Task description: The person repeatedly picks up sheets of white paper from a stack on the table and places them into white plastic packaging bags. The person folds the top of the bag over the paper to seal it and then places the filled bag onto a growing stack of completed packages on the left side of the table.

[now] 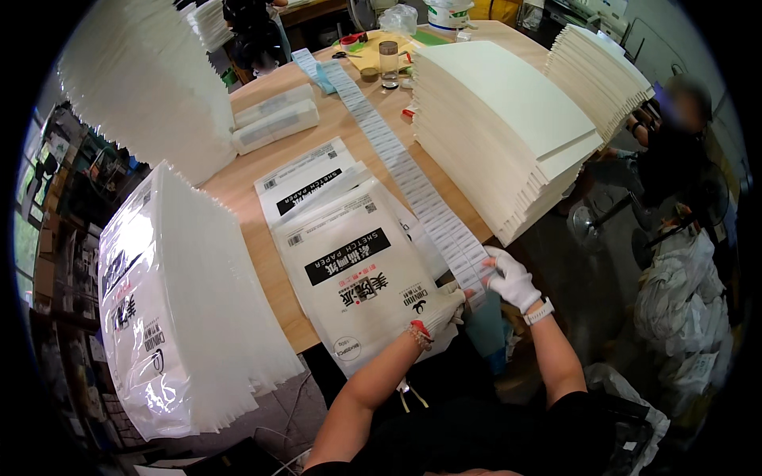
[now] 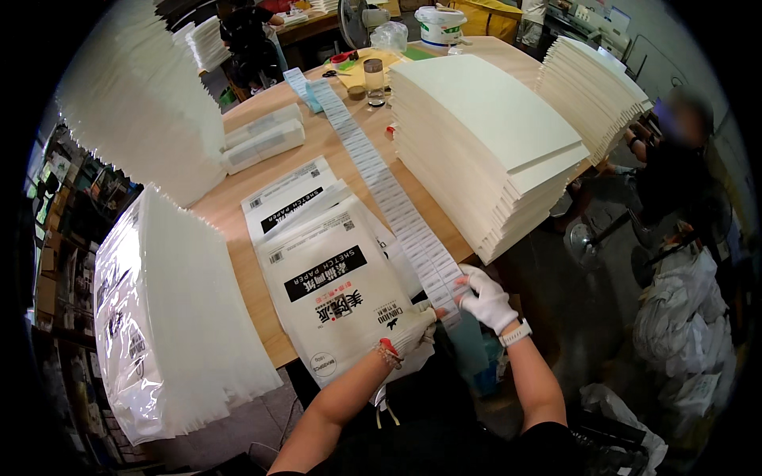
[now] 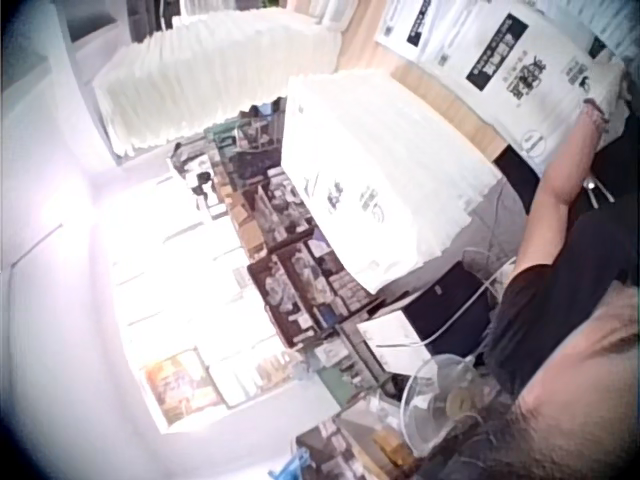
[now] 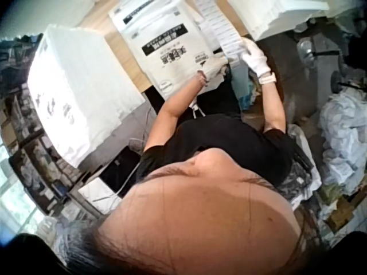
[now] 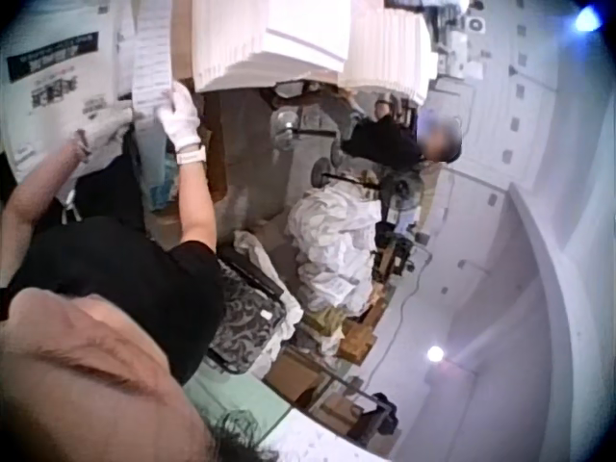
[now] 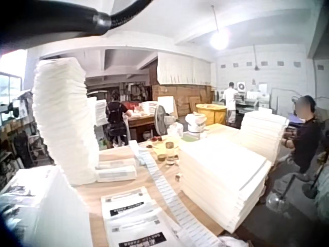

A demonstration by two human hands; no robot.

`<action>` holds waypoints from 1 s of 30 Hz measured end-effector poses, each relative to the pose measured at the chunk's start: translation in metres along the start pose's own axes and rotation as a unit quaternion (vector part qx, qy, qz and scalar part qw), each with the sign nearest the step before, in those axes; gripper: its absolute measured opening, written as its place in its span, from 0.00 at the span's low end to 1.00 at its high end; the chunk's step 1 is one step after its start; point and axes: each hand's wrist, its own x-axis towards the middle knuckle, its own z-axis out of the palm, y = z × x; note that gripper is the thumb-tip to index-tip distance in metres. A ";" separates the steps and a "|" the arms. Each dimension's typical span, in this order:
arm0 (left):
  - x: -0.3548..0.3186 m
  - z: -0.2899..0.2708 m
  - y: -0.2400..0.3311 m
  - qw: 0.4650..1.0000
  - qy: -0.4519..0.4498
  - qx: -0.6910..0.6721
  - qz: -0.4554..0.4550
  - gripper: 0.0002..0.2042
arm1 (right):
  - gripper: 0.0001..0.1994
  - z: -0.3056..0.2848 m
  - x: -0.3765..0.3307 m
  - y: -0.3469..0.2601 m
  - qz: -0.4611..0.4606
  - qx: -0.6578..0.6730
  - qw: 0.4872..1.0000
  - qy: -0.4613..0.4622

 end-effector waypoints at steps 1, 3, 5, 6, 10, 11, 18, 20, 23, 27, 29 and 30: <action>-0.002 0.003 0.005 0.999 -0.012 -0.040 0.009 0.10 | 0.14 -0.003 -0.008 -0.018 -0.040 -0.121 0.992 -0.012; -0.001 0.007 0.006 0.993 -0.028 -0.113 0.026 0.08 | 0.16 -0.004 -0.021 -0.020 -0.058 -0.204 0.977 -0.026; 0.000 0.008 0.007 0.994 -0.024 -0.104 0.030 0.09 | 0.16 -0.003 -0.024 -0.008 -0.059 -0.197 0.978 -0.024; -0.002 0.009 0.010 0.994 -0.022 -0.100 0.033 0.09 | 0.16 -0.002 -0.025 -0.005 -0.079 -0.225 0.971 -0.019; 0.005 0.002 0.007 0.994 -0.002 -0.106 -0.010 0.07 | 0.11 0.010 -0.026 -0.007 -0.158 -0.267 0.950 0.039; 0.007 0.000 0.008 0.992 0.002 -0.118 -0.038 0.06 | 0.10 0.012 -0.025 -0.012 -0.168 -0.284 0.943 0.043; -0.001 0.001 0.017 0.986 0.076 0.149 0.008 0.13 | 0.08 0.022 -0.033 -0.058 -0.197 -0.185 0.957 0.105; -0.004 -0.019 -0.007 0.986 0.072 0.139 0.061 0.18 | 0.08 0.048 -0.003 -0.080 -0.085 -0.004 0.995 0.044; -0.051 -0.037 -0.017 0.898 0.206 0.265 0.286 0.19 | 0.05 0.109 0.071 -0.096 -0.090 -0.016 0.996 -0.011; -0.131 -0.088 -0.048 0.781 0.386 0.385 0.306 0.20 | 0.07 0.224 0.168 -0.069 0.066 0.057 0.987 -0.133; -0.168 -0.112 -0.077 0.698 0.479 0.432 0.310 0.23 | 0.08 0.274 0.203 -0.058 0.112 0.050 0.978 -0.168; -0.183 -0.116 -0.087 0.697 0.516 0.408 0.285 0.24 | 0.09 0.293 0.213 -0.064 0.114 0.020 0.979 -0.166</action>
